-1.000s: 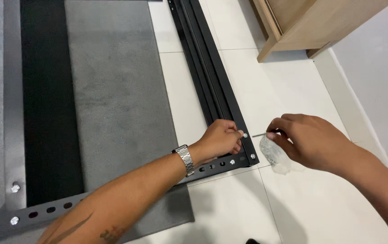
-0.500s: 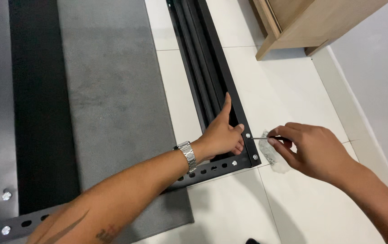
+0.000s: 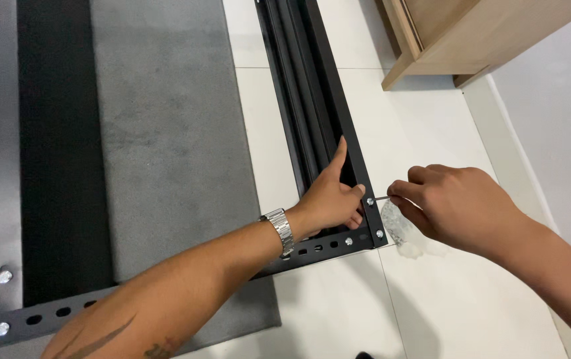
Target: The person assembles a metal shelving unit by inserting bolts into pre-drilled holes at the corners of the frame and tightening them by hand and with a screwdriver.
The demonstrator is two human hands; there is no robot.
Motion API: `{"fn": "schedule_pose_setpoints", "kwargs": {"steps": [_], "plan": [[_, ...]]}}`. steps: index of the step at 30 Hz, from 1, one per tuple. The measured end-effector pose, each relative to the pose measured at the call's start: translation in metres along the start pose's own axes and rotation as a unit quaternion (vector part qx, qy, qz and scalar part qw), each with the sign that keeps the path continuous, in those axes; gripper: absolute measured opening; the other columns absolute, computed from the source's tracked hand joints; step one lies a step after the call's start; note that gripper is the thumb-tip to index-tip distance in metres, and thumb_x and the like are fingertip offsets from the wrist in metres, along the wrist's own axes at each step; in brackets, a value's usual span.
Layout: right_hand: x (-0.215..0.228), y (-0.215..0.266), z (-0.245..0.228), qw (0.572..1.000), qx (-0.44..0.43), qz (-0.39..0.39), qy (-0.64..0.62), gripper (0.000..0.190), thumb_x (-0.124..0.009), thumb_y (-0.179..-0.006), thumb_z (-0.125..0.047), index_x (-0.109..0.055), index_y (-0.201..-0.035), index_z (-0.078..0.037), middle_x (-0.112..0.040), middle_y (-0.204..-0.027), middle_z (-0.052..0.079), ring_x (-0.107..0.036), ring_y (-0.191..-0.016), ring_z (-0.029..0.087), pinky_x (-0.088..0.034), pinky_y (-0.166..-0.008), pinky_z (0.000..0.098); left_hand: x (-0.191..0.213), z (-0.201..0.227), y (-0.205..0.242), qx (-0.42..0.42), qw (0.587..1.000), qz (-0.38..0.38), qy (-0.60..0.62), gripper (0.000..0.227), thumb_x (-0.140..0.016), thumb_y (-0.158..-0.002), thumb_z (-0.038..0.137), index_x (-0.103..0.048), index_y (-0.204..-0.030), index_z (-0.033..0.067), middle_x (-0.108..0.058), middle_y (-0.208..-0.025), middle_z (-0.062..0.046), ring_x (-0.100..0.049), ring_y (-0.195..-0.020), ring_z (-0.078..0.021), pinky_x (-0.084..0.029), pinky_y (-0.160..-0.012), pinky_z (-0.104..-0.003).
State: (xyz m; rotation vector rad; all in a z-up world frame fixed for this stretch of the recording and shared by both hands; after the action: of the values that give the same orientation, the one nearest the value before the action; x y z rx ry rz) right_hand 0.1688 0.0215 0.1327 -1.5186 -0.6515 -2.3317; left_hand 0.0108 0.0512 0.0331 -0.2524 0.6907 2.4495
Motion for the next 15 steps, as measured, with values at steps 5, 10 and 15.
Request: {"fn": "schedule_pose_setpoints", "kwargs": {"steps": [5, 10, 15], "plan": [[-0.003, -0.001, -0.002, 1.000, 0.016, 0.002, 0.020, 0.021, -0.066, -0.116, -0.045, -0.079, -0.107, -0.030, -0.067, -0.077, -0.003, -0.072, -0.071, 0.028, -0.054, -0.050, 0.0487, 0.003, -0.021, -0.023, 0.017, 0.999, -0.026, 0.010, 0.048, -0.059, -0.118, 0.016, -0.031, -0.157, 0.0194, -0.076, -0.099, -0.025, -0.080, -0.078, -0.0353, -0.074, -0.073, -0.045], [-0.010, 0.000, -0.003, 0.999, 0.040, -0.008, 0.021, 0.022, -0.068, -0.116, -0.042, -0.073, -0.102, -0.025, -0.066, -0.080, 0.000, -0.073, -0.075, 0.030, -0.055, -0.052, 0.0512, 0.009, -0.029, -0.046, 0.051, 0.989, -0.119, 0.067, 0.036, -0.048, -0.102, 0.006, -0.075, -0.105, -0.0186, -0.077, -0.100, -0.034, -0.081, -0.083, -0.0449, -0.075, -0.077, -0.049], [-0.021, 0.002, -0.011, 0.990, 0.102, -0.049, 0.079, 0.013, -0.067, -0.104, -0.010, -0.065, -0.099, -0.021, -0.061, -0.081, 0.002, -0.064, -0.067, 0.029, -0.050, -0.050, 0.0495, 0.016, -0.041, -0.060, -0.069, 0.963, -0.252, -0.057, 0.025, -0.051, -0.122, 0.000, -0.074, -0.122, -0.0085, -0.083, -0.117, -0.025, -0.090, -0.092, -0.0397, -0.075, -0.078, -0.041]]}}
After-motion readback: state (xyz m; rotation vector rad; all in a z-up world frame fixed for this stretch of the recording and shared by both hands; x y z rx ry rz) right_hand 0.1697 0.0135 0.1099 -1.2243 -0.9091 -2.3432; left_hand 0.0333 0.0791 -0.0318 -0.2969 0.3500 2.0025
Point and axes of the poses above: each hand's wrist, its own y-axis away from the middle knuckle, its own x-axis out of the back of the hand, z = x × y, the point moved 7 cm from there along -y, towards the middle knuckle
